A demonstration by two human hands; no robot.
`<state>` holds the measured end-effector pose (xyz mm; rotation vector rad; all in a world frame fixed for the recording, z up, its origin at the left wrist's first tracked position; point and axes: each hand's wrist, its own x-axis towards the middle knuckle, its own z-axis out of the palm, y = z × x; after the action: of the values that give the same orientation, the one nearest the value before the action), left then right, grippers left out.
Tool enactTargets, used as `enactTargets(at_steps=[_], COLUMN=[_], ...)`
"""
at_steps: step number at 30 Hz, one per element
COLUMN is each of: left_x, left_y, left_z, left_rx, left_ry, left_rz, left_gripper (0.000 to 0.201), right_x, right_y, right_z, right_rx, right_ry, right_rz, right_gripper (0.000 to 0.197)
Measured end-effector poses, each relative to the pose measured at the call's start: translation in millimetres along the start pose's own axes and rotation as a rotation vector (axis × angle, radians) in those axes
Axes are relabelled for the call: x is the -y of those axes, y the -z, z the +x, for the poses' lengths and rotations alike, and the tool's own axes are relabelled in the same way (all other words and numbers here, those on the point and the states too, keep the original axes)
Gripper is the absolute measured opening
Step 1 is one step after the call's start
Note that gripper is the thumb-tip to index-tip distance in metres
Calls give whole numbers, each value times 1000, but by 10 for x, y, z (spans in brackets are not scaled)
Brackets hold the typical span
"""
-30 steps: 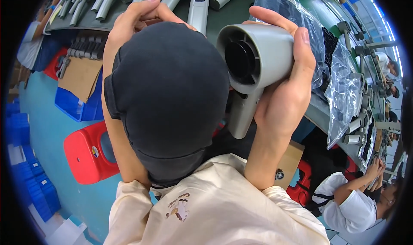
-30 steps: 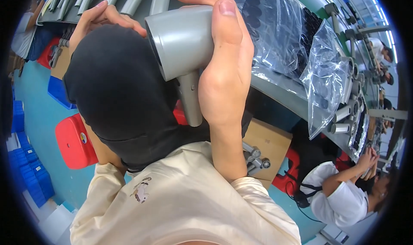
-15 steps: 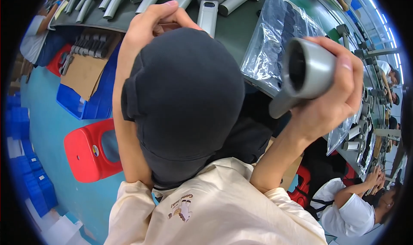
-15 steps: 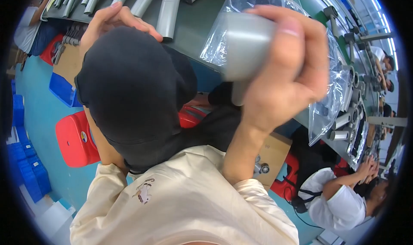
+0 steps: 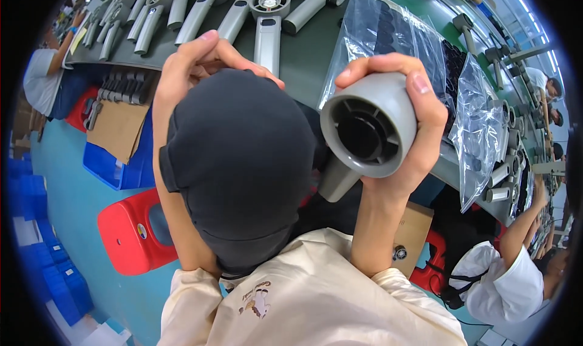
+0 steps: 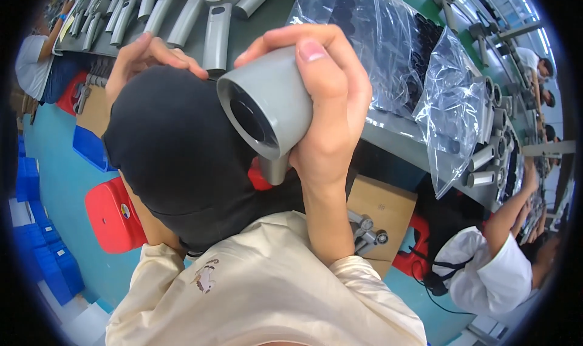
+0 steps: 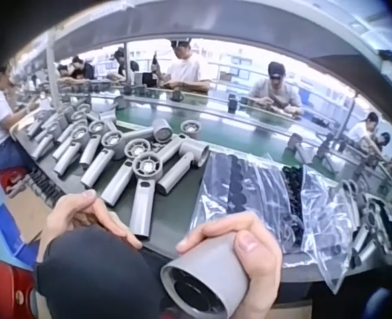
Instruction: The person assembles components of a hair dryer by hand, combining internal components with a hair dryer housing to create an assembled hair dryer.
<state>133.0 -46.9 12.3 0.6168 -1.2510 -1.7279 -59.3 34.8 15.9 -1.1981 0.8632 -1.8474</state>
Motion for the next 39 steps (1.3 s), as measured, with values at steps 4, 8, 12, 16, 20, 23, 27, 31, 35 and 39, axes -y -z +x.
enactTargets(at_steps=[4, 8, 12, 16, 20, 23, 27, 31, 35, 39], left_x=[-41, -45, -59, -45, -33, -13, -68, -81, -318, -522], left_y=[-20, -11, 77, 171, 139, 37, 46, 85, 293, 55], left_z=[1, 0, 34, 33, 13, 31, 33, -54, -55, -366], left_rx=[18, 2, -58, -34, -26, -88, -62, -39, -390, -590], left_ry=[4, 2, 28, 40, 7, -16, -8, 53, -1, -523], left_rz=[36, 32, 200, 162, 161, 237, 163, -31, 502, 844], left_gripper=[51, 51, 50, 49, 49, 47, 48, 50, 55, 36], right_x=[-8, -7, 5, -37, 227, -19, -3, 209, 124, 102], right_y=[17, -12, -147, -177, -163, -289, -132, 143, 284, 166], right_z=[24, 52, 61, 95, 125, -1, 17, 10, 1, -40], right_rx=[44, 62, 92, 170, -217, -82, -36, -94, -10, -23], right_ry=[-10, 73, 307, 716, 692, 697, 517, 197, -396, -574], right_rz=[90, -49, -340, -539, -633, -538, -444, 75, 802, 1224], right_gripper=[42, 36, 25, 23, 23, 16, 13, 23, 41, 46])
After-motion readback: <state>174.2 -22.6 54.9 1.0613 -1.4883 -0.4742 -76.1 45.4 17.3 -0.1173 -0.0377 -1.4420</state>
